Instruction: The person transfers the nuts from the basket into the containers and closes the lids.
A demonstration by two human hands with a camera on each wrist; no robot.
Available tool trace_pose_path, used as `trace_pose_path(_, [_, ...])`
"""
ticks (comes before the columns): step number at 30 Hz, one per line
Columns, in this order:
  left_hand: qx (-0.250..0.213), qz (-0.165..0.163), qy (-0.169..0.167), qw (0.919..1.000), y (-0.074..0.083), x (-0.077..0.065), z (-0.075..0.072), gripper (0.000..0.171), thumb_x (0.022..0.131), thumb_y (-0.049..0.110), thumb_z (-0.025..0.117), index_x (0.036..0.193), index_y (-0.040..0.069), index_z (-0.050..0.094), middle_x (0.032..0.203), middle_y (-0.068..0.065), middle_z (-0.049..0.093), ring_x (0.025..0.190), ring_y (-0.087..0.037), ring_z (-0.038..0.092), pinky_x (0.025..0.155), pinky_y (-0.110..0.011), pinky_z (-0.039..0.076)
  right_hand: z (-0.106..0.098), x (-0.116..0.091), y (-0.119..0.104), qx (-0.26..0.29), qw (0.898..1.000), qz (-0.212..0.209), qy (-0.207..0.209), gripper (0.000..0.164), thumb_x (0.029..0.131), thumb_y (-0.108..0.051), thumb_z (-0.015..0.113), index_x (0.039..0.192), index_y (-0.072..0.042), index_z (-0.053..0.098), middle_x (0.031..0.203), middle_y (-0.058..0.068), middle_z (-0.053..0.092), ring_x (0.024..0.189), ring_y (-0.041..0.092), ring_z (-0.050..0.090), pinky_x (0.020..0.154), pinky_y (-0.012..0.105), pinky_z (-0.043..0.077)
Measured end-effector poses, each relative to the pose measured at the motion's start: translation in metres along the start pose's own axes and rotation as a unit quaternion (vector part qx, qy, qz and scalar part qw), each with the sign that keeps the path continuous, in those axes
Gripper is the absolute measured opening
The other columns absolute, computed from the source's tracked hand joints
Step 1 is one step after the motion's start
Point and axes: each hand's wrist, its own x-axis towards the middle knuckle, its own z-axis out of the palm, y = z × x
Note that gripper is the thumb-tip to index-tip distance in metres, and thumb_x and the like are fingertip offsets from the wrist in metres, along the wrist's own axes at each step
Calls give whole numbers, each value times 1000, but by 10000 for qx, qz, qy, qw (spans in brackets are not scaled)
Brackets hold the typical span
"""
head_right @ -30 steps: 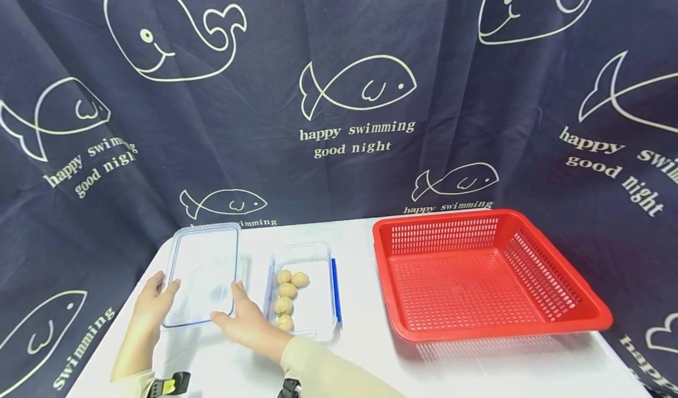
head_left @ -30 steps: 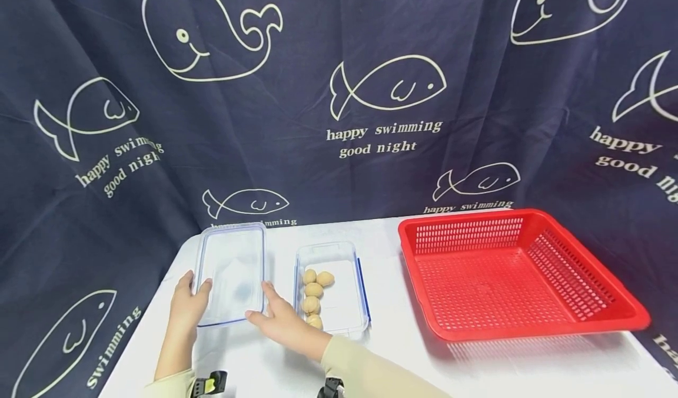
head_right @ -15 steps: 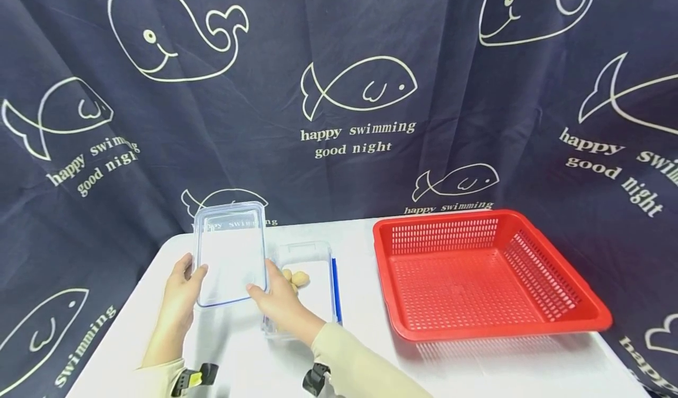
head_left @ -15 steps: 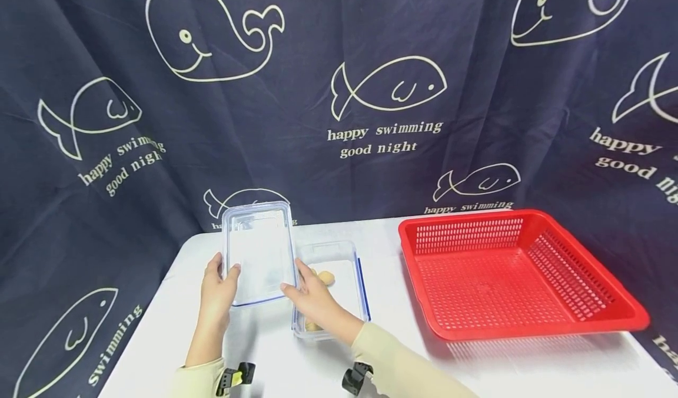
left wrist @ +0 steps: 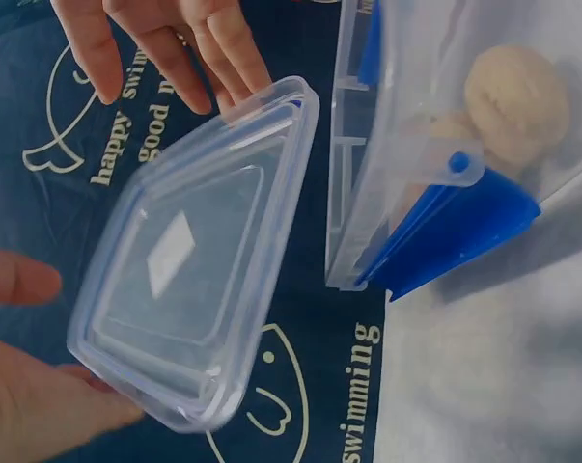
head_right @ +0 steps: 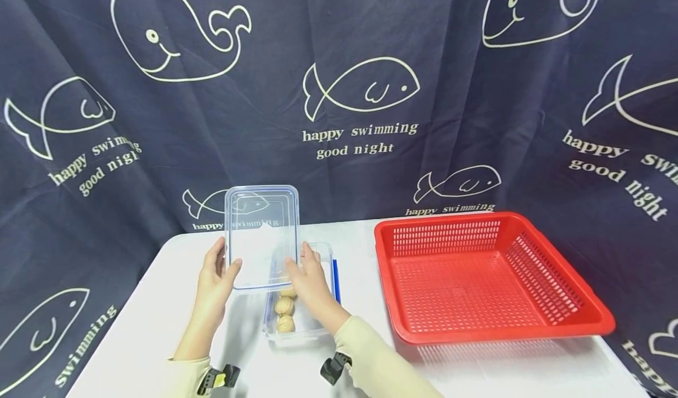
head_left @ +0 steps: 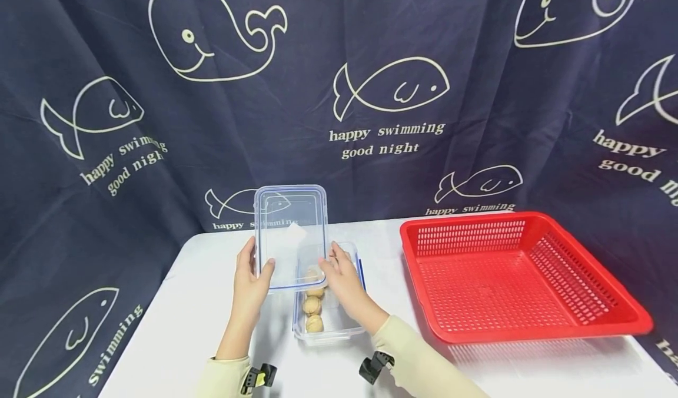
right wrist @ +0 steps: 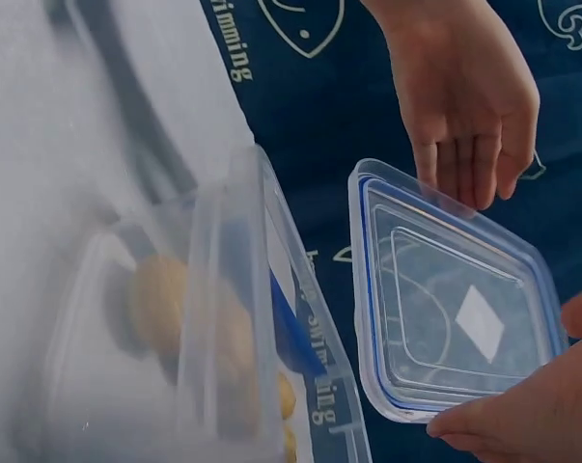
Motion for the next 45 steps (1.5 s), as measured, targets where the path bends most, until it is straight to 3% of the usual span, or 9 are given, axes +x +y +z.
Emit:
trace_pose_path(10, [-512,624,-455,9957,-3,-1,8,59,103,17,42,153,3,13,157,-14,19,146,-24,16,119,-31,15,-14,4,0,-213,9949,-323,933,52,104,-24,40,142,11,34,132,25,44,129,39,42,112,49,32])
trace_pose_path(19, [-317,770,-741,9938,-2,-4,13,55,106,32,25,155,11,11,153,-13,18,144,-28,17,120,-44,14,-23,2,-1,442,9921,-738,915,48,107,-30,28,133,9,38,136,24,41,132,38,36,113,52,29])
trace_pose_path(24, [-1152,865,-1226,9819,-2,-6,19,64,103,44,8,154,6,2,161,-13,4,148,-24,1,120,-33,3,-26,3,-1,972,9877,-866,862,44,107,-29,22,127,9,35,131,27,41,133,34,34,116,47,25])
trace_pose_path(28, [-2004,733,-1462,9660,-3,-6,22,72,100,50,3,153,2,-3,161,-12,-2,147,-22,-7,119,-32,-5,-29,4,0,1295,9837,-954,804,44,107,-29,19,124,10,31,135,31,36,139,36,27,118,48,20])
trace_pose_path(32, [-2282,541,-1612,9586,-4,-6,22,73,98,52,0,153,4,-4,161,-10,-5,147,-22,-10,119,-35,-8,-30,3,0,1478,9819,-907,765,41,107,-28,19,121,10,29,137,27,33,144,36,16,119,45,14])
trace_pose_path(37, [-2467,126,-1893,9503,-4,-7,20,78,97,56,1,153,2,-4,161,-9,-10,146,-23,-15,119,-38,-11,-31,2,0,1267,9842,-757,977,40,106,-33,26,115,5,36,111,15,43,119,24,42,105,30,33])
trace_pose_path(40, [-2648,-199,-1974,9437,-3,-10,18,77,99,57,9,153,3,-1,162,-8,-7,147,-24,-10,120,-38,-7,-31,1,0,1108,9856,-759,1032,37,105,-32,33,113,4,39,126,19,51,117,25,45,102,32,34])
trace_pose_path(42, [-2714,-374,-1994,9409,-2,-11,17,74,102,53,16,153,3,1,162,-8,-6,147,-26,-8,120,-39,-4,-32,0,0,1120,9863,-741,955,35,104,-28,35,114,5,38,148,20,38,138,28,32,116,40,24])
trace_pose_path(45, [-2669,-428,-1987,9420,-1,-14,16,67,104,42,24,153,1,2,162,-8,-7,147,-27,-8,120,-41,-3,-33,-2,0,1046,9891,-691,768,40,104,-23,34,126,10,36,153,23,28,144,34,20,119,46,16])
